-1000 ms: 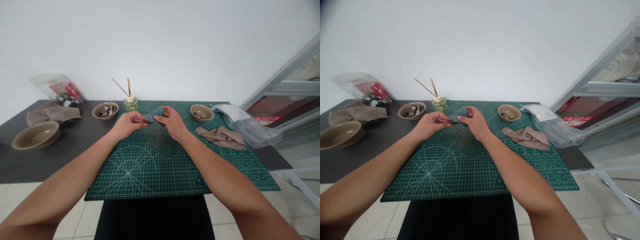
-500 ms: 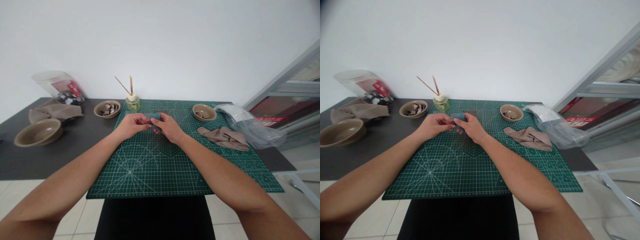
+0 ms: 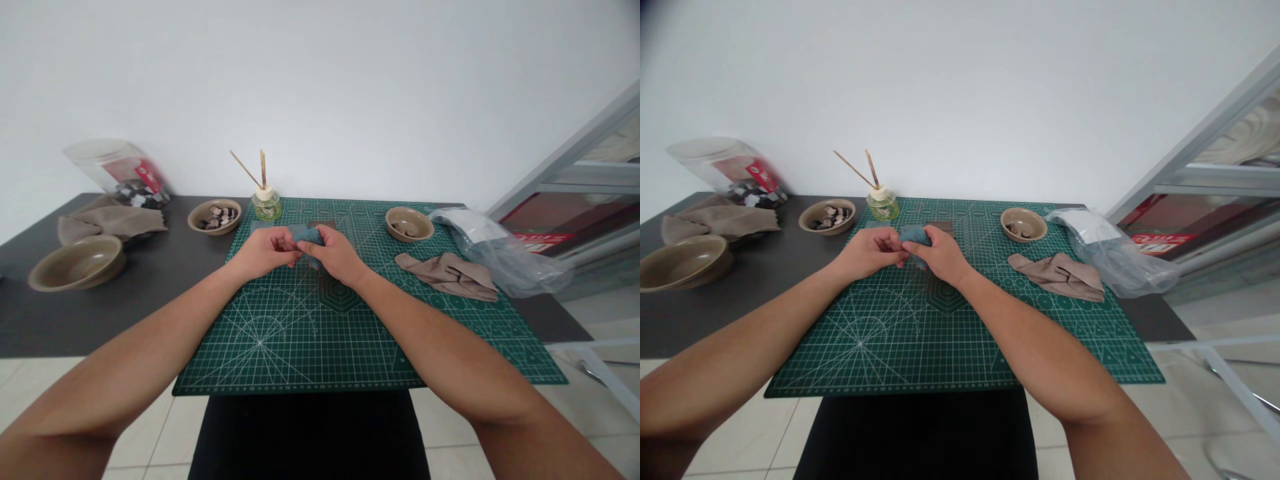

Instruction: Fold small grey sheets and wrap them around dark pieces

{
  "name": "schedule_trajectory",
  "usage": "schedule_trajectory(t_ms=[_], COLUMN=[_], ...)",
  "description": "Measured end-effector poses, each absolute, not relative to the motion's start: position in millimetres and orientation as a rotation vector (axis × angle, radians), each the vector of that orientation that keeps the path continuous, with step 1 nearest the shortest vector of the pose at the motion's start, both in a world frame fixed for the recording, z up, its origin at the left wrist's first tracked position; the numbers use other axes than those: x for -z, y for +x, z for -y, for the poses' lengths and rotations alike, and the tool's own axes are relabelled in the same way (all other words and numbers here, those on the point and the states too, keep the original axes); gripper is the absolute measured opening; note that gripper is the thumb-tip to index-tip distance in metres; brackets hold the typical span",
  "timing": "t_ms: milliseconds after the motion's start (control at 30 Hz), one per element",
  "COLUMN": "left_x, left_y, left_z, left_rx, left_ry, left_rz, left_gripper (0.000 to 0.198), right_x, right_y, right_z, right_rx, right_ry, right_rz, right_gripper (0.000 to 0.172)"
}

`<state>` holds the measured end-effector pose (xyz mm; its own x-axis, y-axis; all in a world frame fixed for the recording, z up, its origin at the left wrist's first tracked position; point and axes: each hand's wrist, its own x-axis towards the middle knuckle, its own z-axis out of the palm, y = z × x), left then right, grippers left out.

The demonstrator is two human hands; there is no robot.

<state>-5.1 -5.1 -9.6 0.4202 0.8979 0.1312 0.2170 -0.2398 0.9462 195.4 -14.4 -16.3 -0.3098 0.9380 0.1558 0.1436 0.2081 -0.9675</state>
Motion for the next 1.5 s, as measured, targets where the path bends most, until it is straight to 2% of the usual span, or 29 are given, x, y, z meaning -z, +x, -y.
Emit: schedule_trajectory(t_ms=[167, 400, 600, 900, 1267, 1500], left_x=[5.6, 5.9, 8.2, 5.8, 2.8, 4.0], left_y=[-4.6, -5.5, -4.4, -2.0, -2.5, 0.6], left_z=[7.6, 6.5, 5.1, 8.4, 9.1, 11.2], left_rx=[-0.867, -0.841, -0.823, -0.826, -0.874, -0.813], left_ry=[1.690, 1.726, 1.725, 1.685, 1.638, 1.818], left_rz=[-1.001, -1.002, -0.972, -1.006, -0.950, -1.106], left_gripper=[0.029, 0.024, 0.021, 0.017, 0.025, 0.015], right_x=[17.9, 18.0, 19.8, 20.0, 13.4, 24.3], right_y=[200.1, 193.1, 190.4, 191.9, 191.2, 191.8], right_z=[11.6, 16.0, 16.7, 16.9, 20.1, 15.1], right_rx=[-1.231, -1.341, -1.254, -1.263, -1.569, -1.353], right_ry=[-1.062, -0.984, -1.044, -1.085, -0.927, -1.063], right_rz=[1.638, 1.562, 1.658, 1.670, 1.406, 1.600], right_gripper=[0.035, 0.047, 0.041, 0.045, 0.054, 0.051])
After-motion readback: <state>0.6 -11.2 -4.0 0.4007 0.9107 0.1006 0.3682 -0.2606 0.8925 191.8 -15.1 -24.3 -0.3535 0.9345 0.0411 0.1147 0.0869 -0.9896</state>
